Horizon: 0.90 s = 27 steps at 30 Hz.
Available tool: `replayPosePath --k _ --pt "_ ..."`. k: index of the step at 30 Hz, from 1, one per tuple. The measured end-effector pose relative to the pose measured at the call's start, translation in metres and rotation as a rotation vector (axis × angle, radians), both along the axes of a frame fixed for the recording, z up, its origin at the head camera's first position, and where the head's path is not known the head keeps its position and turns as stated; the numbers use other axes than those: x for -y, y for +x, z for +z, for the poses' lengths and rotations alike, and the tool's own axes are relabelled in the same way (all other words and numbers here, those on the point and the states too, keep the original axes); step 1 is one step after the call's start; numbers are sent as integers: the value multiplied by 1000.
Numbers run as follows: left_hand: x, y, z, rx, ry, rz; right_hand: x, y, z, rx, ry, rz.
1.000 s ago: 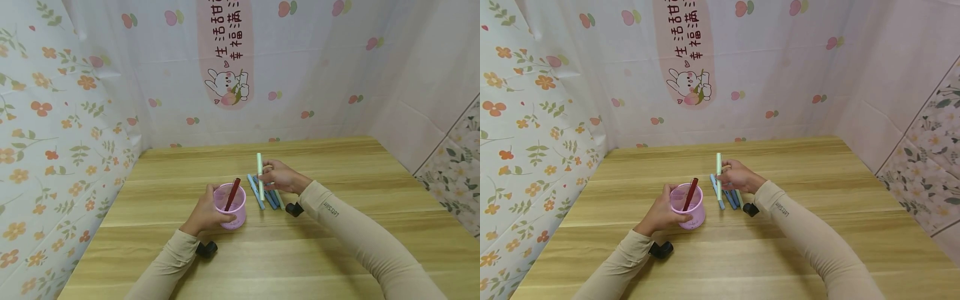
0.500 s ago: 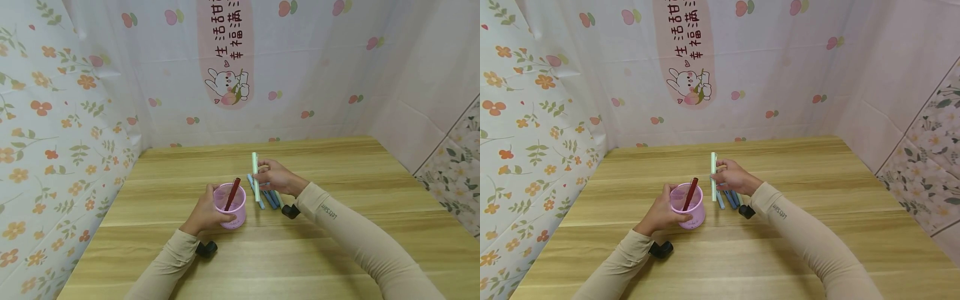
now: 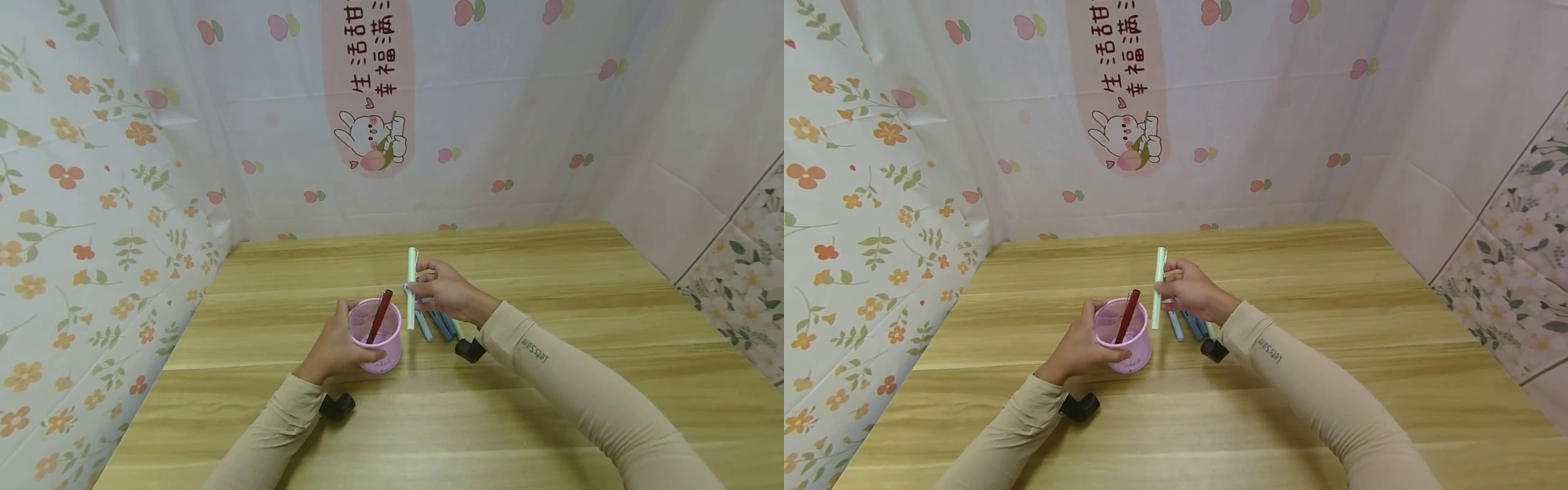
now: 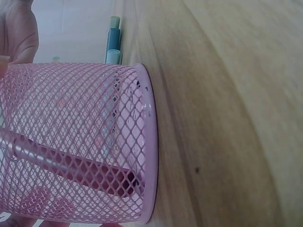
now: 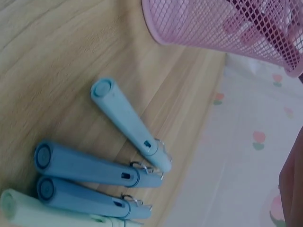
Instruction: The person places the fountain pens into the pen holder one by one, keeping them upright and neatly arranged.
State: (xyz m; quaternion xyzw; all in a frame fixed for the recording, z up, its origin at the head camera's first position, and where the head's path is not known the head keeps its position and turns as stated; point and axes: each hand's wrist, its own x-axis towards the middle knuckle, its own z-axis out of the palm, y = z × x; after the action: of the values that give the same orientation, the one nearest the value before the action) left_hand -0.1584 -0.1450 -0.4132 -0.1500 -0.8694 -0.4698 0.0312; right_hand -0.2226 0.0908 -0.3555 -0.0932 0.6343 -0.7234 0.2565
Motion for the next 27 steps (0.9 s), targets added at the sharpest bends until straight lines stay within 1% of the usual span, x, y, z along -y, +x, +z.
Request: replayPosePath --k 9,15,20,23,27 --pt "0 0 -1 0 -1 -3 7 6 -1 -38 -17 -50" --pt "0 -1 0 4 1 -6 11 10 1 -39 -41 -113" --pt "1 1 -1 15 8 -1 19 13 -3 -56 -52 -171" --pt "2 3 -3 30 10 4 23 16 -6 -92 -29 -202" --pt "1 1 -2 13 11 0 26 19 -3 -172 22 -240"
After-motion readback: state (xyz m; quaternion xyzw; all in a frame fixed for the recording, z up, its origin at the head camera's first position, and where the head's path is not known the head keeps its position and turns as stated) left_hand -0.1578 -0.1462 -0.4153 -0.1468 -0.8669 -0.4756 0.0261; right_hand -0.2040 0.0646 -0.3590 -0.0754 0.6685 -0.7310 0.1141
